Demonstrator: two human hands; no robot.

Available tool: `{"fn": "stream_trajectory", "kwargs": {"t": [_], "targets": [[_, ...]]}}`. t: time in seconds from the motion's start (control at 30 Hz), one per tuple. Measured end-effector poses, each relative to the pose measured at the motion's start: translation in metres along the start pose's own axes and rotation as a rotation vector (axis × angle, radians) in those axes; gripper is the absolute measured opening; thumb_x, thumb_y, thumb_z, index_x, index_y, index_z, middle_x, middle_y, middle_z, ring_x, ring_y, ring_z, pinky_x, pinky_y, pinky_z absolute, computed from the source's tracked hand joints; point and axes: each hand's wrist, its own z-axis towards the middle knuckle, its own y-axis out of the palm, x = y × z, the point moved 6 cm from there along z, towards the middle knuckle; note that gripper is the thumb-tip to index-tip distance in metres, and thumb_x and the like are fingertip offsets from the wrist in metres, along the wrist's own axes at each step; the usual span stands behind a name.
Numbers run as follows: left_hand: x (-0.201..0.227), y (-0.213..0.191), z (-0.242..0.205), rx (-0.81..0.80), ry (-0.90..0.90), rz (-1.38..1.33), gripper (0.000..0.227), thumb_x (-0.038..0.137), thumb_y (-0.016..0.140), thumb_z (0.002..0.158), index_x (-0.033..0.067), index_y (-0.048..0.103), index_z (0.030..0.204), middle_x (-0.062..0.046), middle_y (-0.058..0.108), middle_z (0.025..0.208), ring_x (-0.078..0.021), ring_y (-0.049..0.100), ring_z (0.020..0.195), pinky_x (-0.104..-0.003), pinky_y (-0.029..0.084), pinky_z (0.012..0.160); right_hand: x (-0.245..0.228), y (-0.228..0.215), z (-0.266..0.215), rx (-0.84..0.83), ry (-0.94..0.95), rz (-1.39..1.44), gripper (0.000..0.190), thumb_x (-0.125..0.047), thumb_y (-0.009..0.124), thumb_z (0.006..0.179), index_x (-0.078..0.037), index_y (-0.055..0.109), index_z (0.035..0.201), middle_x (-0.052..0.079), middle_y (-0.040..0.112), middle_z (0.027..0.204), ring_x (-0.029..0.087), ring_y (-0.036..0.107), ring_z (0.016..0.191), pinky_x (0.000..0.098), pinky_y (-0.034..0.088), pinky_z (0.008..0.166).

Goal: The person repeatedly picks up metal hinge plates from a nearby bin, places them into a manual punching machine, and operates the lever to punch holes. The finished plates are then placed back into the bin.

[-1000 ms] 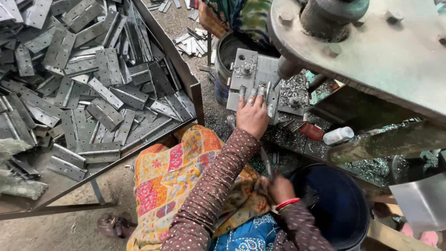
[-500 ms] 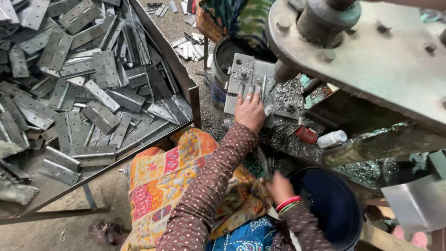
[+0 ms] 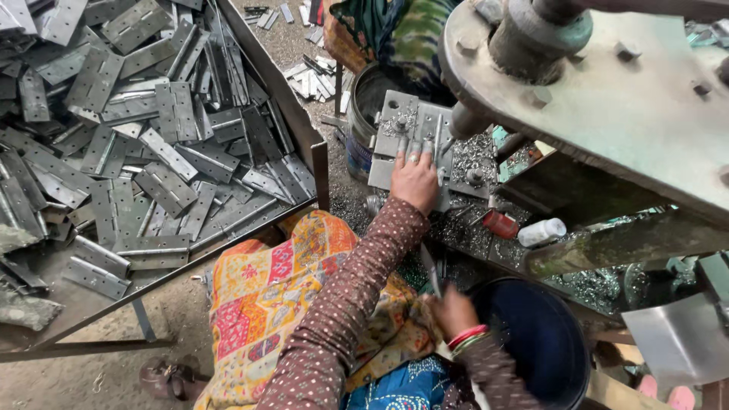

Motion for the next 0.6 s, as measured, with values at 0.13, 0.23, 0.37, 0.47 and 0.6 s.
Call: {"fn": "stream_trajectory", "kwargs": {"t": [0.13,0.23,0.37,0.47,0.6], "targets": [[-0.006,0.003,-0.005,-0.143,-0.023,-0.031,0.029,0.017,0.052,0.101,0.005,0.073,0.115,-0.013,0.06,0.142,-0.0275,0.054,0.133,-0.053,0.025,0.124,-0.007,0.024,-0.007,0.084,-0.047,0.094,0.046,-0.043,0.067,0.088,-0.002,0.06,0.108,0.026,0.071,0.087,0.048,0.068,0.083,0.0531,0.054,0.07],[-0.009,0.0,-0.006,-0.219,-0.021,-0.075,0.029,0.016,0.052,0.099,0.0072,0.073,0.117,-0.013,0.056,0.146,-0.028,0.05,0.137,-0.055,0.024,0.121,0.003,0.011,-0.002,-0.036,0.035,-0.02,0.05,-0.046,0.072,0.086,0.0,0.061,0.101,0.026,0.072,0.087,0.046,0.07,0.085,0.0509,0.055,0.074],[-0.012,0.006,0.021,-0.256,0.003,0.022,0.028,0.018,0.053,0.096,0.0112,0.074,0.113,-0.01,0.054,0.147,-0.0263,0.045,0.142,-0.055,0.016,0.124,0.009,-0.019,0.005,-0.072,-0.01,-0.018,0.048,-0.046,0.075,0.081,-0.003,0.062,0.099,0.024,0.072,0.084,0.045,0.071,0.083,0.0506,0.056,0.071],[-0.021,0.009,0.032,-0.232,0.008,0.031,0.029,0.018,0.052,0.097,0.011,0.074,0.114,-0.01,0.055,0.145,-0.0258,0.046,0.139,-0.055,0.012,0.124,0.018,0.011,0.002,-0.1,0.136,-0.098,0.054,-0.053,0.072,0.087,-0.001,0.062,0.098,0.026,0.072,0.086,0.043,0.073,0.082,0.0493,0.059,0.071],[-0.017,0.001,0.028,-0.124,-0.015,-0.058,0.028,0.024,0.054,0.095,0.0102,0.076,0.106,-0.009,0.059,0.142,-0.0244,0.05,0.138,-0.051,0.015,0.125,0.029,0.053,0.007,0.089,0.01,-0.003,0.047,-0.05,0.063,0.089,-0.007,0.061,0.11,0.024,0.073,0.088,0.047,0.069,0.085,0.0553,0.054,0.074]]}}
